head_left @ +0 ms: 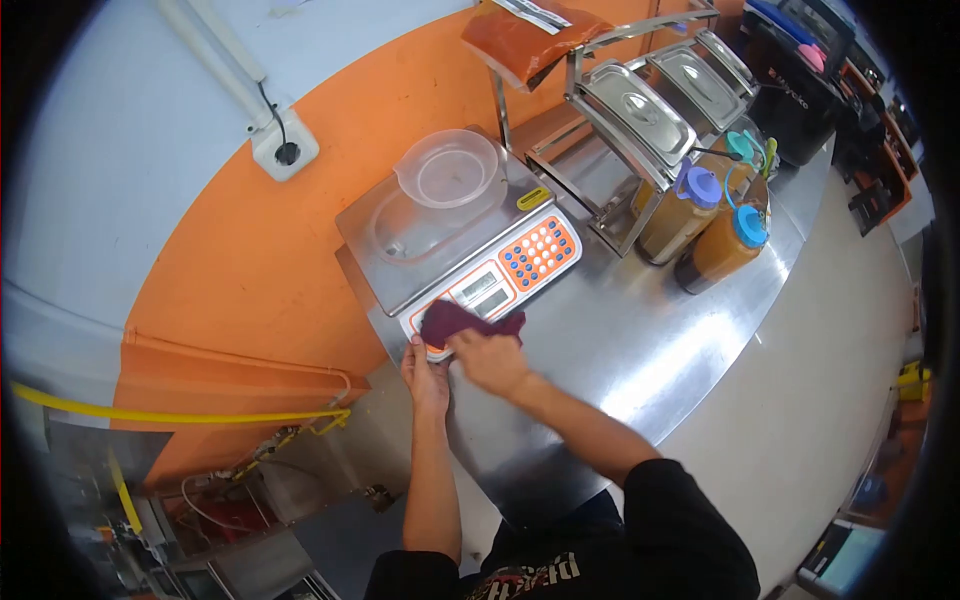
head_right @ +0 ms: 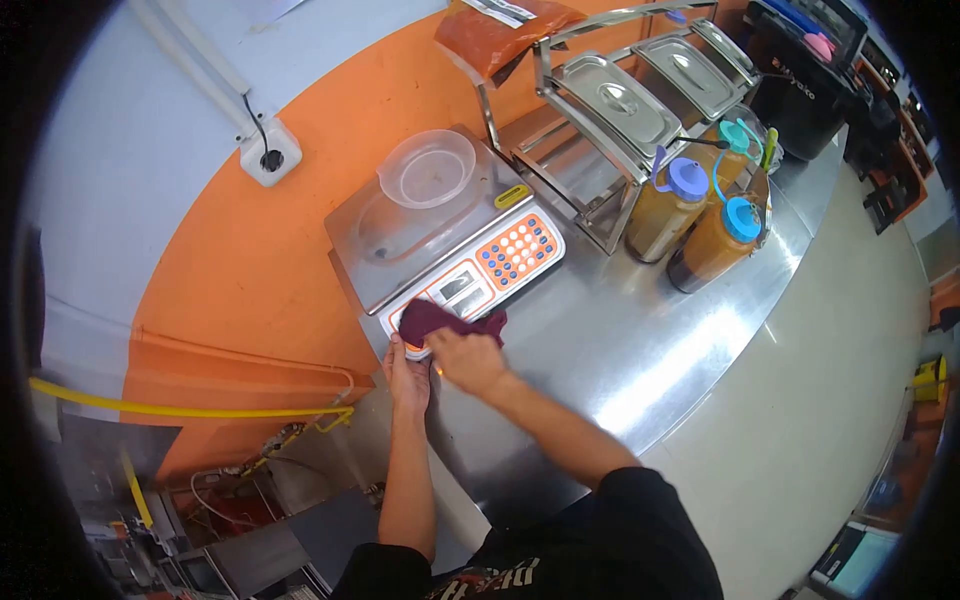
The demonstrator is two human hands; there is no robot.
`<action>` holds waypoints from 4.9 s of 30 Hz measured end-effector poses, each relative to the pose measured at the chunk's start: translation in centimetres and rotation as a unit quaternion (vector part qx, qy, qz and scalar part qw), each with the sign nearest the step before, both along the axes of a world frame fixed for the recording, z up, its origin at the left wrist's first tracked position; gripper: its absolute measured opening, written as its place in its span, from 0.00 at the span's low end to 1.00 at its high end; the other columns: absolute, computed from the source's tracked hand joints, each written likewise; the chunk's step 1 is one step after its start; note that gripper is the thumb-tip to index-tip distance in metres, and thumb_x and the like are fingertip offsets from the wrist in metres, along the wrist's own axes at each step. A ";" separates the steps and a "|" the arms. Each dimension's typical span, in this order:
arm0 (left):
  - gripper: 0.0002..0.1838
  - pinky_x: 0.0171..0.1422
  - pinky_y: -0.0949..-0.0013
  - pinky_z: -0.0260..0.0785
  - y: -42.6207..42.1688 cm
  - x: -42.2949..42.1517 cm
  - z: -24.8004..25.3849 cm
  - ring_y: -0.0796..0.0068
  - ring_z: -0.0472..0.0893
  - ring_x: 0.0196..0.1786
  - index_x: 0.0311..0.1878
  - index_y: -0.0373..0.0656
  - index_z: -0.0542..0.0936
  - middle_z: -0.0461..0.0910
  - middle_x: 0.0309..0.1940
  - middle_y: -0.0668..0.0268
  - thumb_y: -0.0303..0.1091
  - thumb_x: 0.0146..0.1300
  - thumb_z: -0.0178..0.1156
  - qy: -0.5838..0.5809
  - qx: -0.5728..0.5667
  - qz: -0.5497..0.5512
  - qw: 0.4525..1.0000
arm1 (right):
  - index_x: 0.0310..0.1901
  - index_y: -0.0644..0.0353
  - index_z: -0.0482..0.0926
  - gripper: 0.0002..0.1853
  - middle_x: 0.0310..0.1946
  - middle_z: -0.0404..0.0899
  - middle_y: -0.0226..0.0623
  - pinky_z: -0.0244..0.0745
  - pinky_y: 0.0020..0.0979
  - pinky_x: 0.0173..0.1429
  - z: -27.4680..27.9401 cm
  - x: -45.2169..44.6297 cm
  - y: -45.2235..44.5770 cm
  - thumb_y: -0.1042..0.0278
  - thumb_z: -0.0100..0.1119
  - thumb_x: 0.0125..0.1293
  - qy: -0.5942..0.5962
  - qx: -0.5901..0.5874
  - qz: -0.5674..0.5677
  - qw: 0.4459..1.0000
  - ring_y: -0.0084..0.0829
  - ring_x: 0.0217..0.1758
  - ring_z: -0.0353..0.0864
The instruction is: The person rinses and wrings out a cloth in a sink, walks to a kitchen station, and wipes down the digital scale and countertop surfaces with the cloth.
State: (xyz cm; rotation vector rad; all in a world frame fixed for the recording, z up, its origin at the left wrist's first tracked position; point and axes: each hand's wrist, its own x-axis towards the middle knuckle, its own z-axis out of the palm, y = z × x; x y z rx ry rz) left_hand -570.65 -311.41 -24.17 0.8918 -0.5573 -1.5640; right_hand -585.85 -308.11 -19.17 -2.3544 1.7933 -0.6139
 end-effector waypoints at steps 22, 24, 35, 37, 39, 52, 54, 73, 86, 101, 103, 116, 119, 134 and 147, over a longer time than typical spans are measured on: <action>0.19 0.61 0.57 0.77 0.1 -0.1 0.0 0.66 0.82 0.55 0.57 0.38 0.74 0.80 0.54 0.60 0.44 0.74 0.55 -0.030 -0.014 0.011 0.999 | 0.54 0.64 0.72 0.24 0.52 0.73 0.57 0.82 0.50 0.41 -0.3 -9.4 -4.5 0.49 0.44 0.75 -0.157 0.013 -0.385 0.909 0.58 0.44 0.82; 0.18 0.61 0.57 0.76 -0.1 -0.4 0.4 0.67 0.82 0.55 0.57 0.38 0.74 0.80 0.54 0.60 0.43 0.74 0.55 -0.023 -0.016 0.008 1.000 | 0.55 0.62 0.74 0.23 0.51 0.75 0.51 0.82 0.49 0.38 -3.2 -5.8 -3.3 0.49 0.46 0.74 -0.085 -0.030 -0.350 0.932 0.55 0.42 0.84; 0.18 0.60 0.57 0.77 -0.2 -0.5 -0.3 0.67 0.82 0.54 0.56 0.40 0.76 0.81 0.53 0.62 0.44 0.74 0.56 -0.030 -0.020 0.021 0.999 | 0.36 0.56 0.80 0.14 0.35 0.80 0.36 0.81 0.40 0.30 0.3 -10.0 -5.2 0.57 0.49 0.72 0.017 -0.092 -0.181 0.979 0.38 0.33 0.84; 0.19 0.60 0.59 0.76 0.0 -0.4 -0.1 0.67 0.82 0.54 0.56 0.39 0.76 0.81 0.53 0.62 0.45 0.74 0.56 -0.030 -0.009 0.016 0.999 | 0.37 0.56 0.80 0.17 0.36 0.80 0.38 0.81 0.43 0.31 1.3 -9.5 -6.0 0.53 0.47 0.73 -0.033 -0.044 -0.298 0.953 0.43 0.28 0.84; 0.18 0.60 0.59 0.76 0.2 -0.4 0.1 0.67 0.82 0.54 0.55 0.39 0.76 0.81 0.53 0.62 0.44 0.74 0.56 -0.017 -0.009 0.018 1.000 | 0.37 0.57 0.79 0.18 0.36 0.80 0.40 0.81 0.44 0.31 0.7 -7.1 -6.2 0.51 0.48 0.73 -0.019 -0.060 -0.305 0.950 0.44 0.27 0.84; 0.36 0.72 0.55 0.62 3.7 6.2 1.7 0.54 0.71 0.67 0.75 0.39 0.58 0.66 0.69 0.52 0.57 0.75 0.47 -0.038 0.055 -0.058 0.996 | 0.47 0.57 0.77 0.12 0.41 0.80 0.41 0.81 0.44 0.29 -4.5 -5.9 -1.2 0.59 0.48 0.71 0.009 -0.010 -0.124 0.992 0.44 0.30 0.86; 0.35 0.72 0.56 0.62 6.9 9.2 2.7 0.55 0.72 0.67 0.75 0.41 0.58 0.67 0.69 0.52 0.55 0.76 0.47 -0.154 0.031 -0.049 0.986 | 0.44 0.60 0.75 0.12 0.43 0.80 0.45 0.82 0.45 0.37 -3.1 -11.5 -2.1 0.61 0.45 0.72 0.042 -0.009 -0.240 0.970 0.45 0.39 0.86; 0.28 0.71 0.58 0.66 11.1 -0.5 5.4 0.56 0.72 0.67 0.69 0.33 0.63 0.68 0.65 0.48 0.40 0.74 0.54 -0.096 0.065 -0.071 0.991 | 0.73 0.60 0.58 0.33 0.49 0.80 0.48 0.80 0.52 0.48 -0.1 -18.2 -0.8 0.69 0.50 0.66 0.077 0.094 -0.250 0.961 0.52 0.43 0.85; 0.26 0.74 0.52 0.64 2.3 -1.8 2.2 0.56 0.70 0.68 0.65 0.35 0.67 0.70 0.63 0.50 0.49 0.76 0.49 0.145 0.113 0.020 0.983 | 0.69 0.52 0.68 0.27 0.71 0.65 0.50 0.66 0.60 0.65 3.4 -25.2 15.2 0.56 0.56 0.70 0.062 0.125 -0.447 0.884 0.55 0.72 0.64; 0.23 0.67 0.59 0.66 20.4 18.3 0.2 0.60 0.74 0.63 0.68 0.38 0.67 0.71 0.65 0.56 0.38 0.75 0.50 -0.272 0.178 0.203 0.923 | 0.66 0.52 0.72 0.32 0.72 0.62 0.47 0.43 0.65 0.76 -2.4 2.3 17.2 0.46 0.55 0.62 -0.023 -0.036 0.008 0.999 0.55 0.77 0.54; 0.19 0.62 0.63 0.69 20.7 17.9 0.3 0.64 0.77 0.57 0.64 0.38 0.70 0.75 0.59 0.59 0.36 0.74 0.50 -0.359 0.119 0.251 0.891 | 0.67 0.49 0.71 0.31 0.74 0.61 0.39 0.41 0.67 0.76 -2.4 -3.0 22.8 0.48 0.55 0.63 -0.038 0.034 0.027 0.998 0.50 0.79 0.51; 0.46 0.70 0.54 0.62 12.4 -33.7 9.4 0.51 0.67 0.68 0.72 0.34 0.59 0.65 0.67 0.47 0.37 0.55 0.74 -0.373 -0.335 -0.161 0.850 | 0.67 0.58 0.71 0.39 0.71 0.54 0.70 0.39 0.76 0.69 -1.2 -23.7 19.1 0.37 0.53 0.61 0.032 0.040 -0.167 0.985 0.70 0.76 0.46; 0.55 0.72 0.49 0.56 11.4 -44.4 8.3 0.44 0.65 0.68 0.71 0.33 0.58 0.63 0.65 0.41 0.43 0.45 0.80 -0.398 -0.310 -0.060 0.861 | 0.67 0.58 0.70 0.38 0.73 0.57 0.57 0.49 0.63 0.73 -2.1 -28.4 20.5 0.40 0.54 0.61 0.027 0.008 -0.041 0.999 0.57 0.76 0.55; 0.34 0.62 0.61 0.70 17.0 -48.7 4.3 0.60 0.74 0.59 0.66 0.34 0.66 0.70 0.58 0.54 0.30 0.59 0.71 -0.380 -0.174 -0.046 0.907 | 0.67 0.66 0.68 0.36 0.73 0.56 0.62 0.47 0.56 0.77 -1.0 -45.2 21.2 0.45 0.51 0.65 0.007 0.057 -0.086 0.995 0.57 0.78 0.51; 0.18 0.42 0.70 0.70 10.9 -68.5 5.9 0.80 0.77 0.36 0.44 0.28 0.82 0.83 0.33 0.65 0.38 0.75 0.56 -0.344 -0.048 -0.019 0.938 | 0.69 0.60 0.67 0.36 0.71 0.62 0.50 0.44 0.64 0.75 -3.1 -55.7 17.6 0.44 0.51 0.65 0.044 0.033 0.118 0.992 0.50 0.76 0.55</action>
